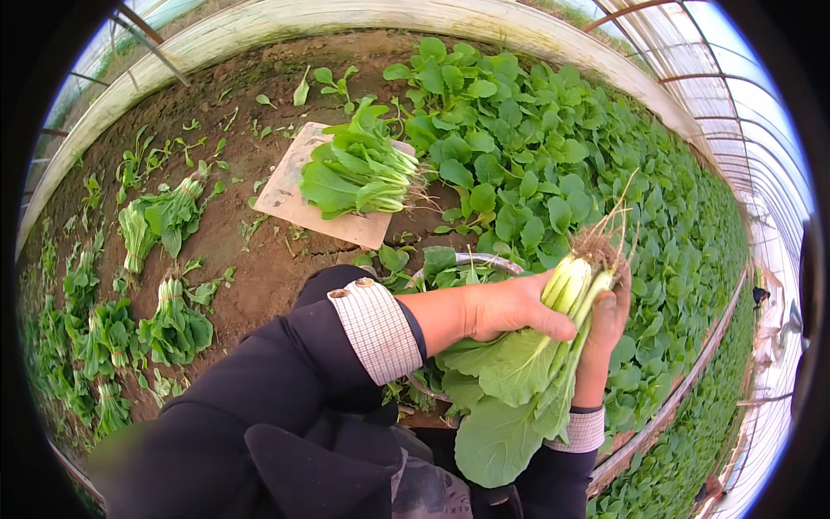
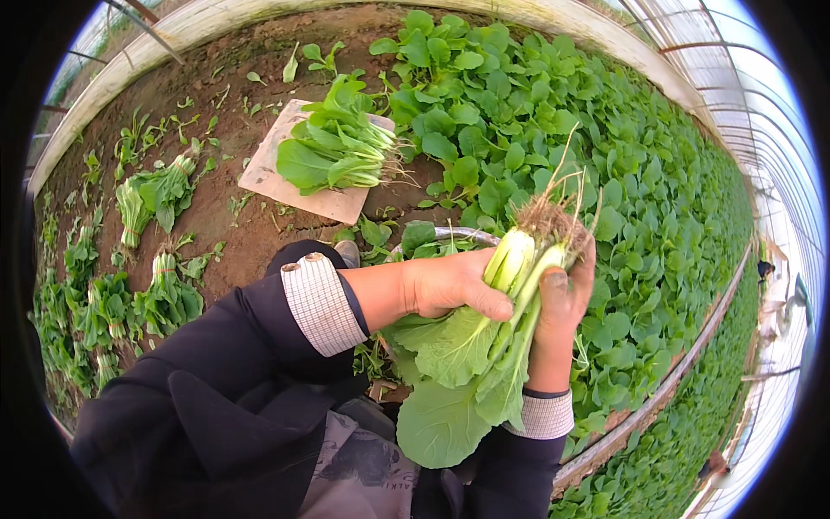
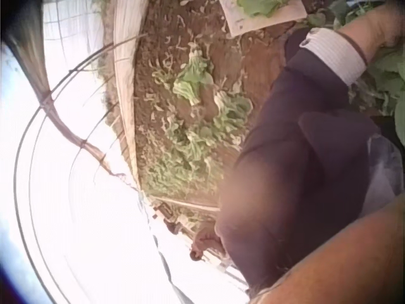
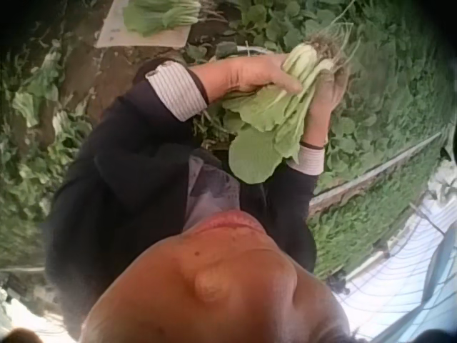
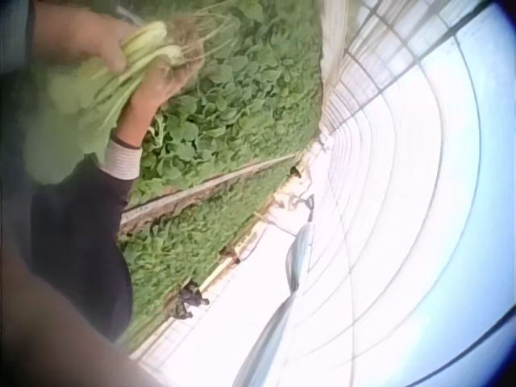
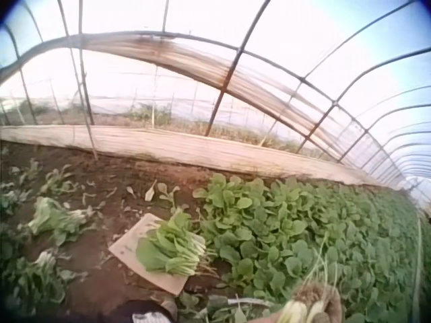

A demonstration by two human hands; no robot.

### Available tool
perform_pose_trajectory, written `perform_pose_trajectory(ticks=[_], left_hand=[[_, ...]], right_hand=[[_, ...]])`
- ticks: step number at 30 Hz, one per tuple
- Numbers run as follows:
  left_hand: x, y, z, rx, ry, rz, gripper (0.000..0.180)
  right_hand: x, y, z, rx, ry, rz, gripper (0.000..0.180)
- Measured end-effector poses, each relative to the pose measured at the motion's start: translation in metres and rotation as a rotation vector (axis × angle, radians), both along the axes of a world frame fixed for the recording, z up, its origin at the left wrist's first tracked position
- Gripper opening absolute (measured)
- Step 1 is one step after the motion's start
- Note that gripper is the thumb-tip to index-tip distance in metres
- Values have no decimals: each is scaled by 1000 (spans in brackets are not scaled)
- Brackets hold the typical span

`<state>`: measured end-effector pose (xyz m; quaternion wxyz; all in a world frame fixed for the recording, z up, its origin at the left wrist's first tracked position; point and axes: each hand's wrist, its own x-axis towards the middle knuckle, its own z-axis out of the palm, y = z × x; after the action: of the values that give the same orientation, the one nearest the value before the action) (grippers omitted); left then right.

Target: The person harvests leafy green vegetables from a greenhouse bed, pulls them from the soil, and places them into a basket. The person repeatedly gathers and arranges the harvested greens.

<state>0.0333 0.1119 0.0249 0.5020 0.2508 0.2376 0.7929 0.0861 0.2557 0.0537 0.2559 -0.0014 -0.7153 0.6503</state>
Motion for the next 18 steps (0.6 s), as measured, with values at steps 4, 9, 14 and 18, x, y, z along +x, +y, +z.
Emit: perform_pose_trajectory(ticks=[4,9,14,18], left_hand=[[-22,-35,14,-108,-15,156,60],[-64,-78,38,-123,267,594,72],[-104,-131,67,-1065,1450,1318,91],[-135,-154,33,-1502,2351,1327,56]], right_hand=[[-42,-7,24,1128,-15,-159,81],[-89,-67,82,881,-313,63,54],[-145,-101,50,-273,-161,460,61],[-183,-138,-24,-893,-395,625,85]])
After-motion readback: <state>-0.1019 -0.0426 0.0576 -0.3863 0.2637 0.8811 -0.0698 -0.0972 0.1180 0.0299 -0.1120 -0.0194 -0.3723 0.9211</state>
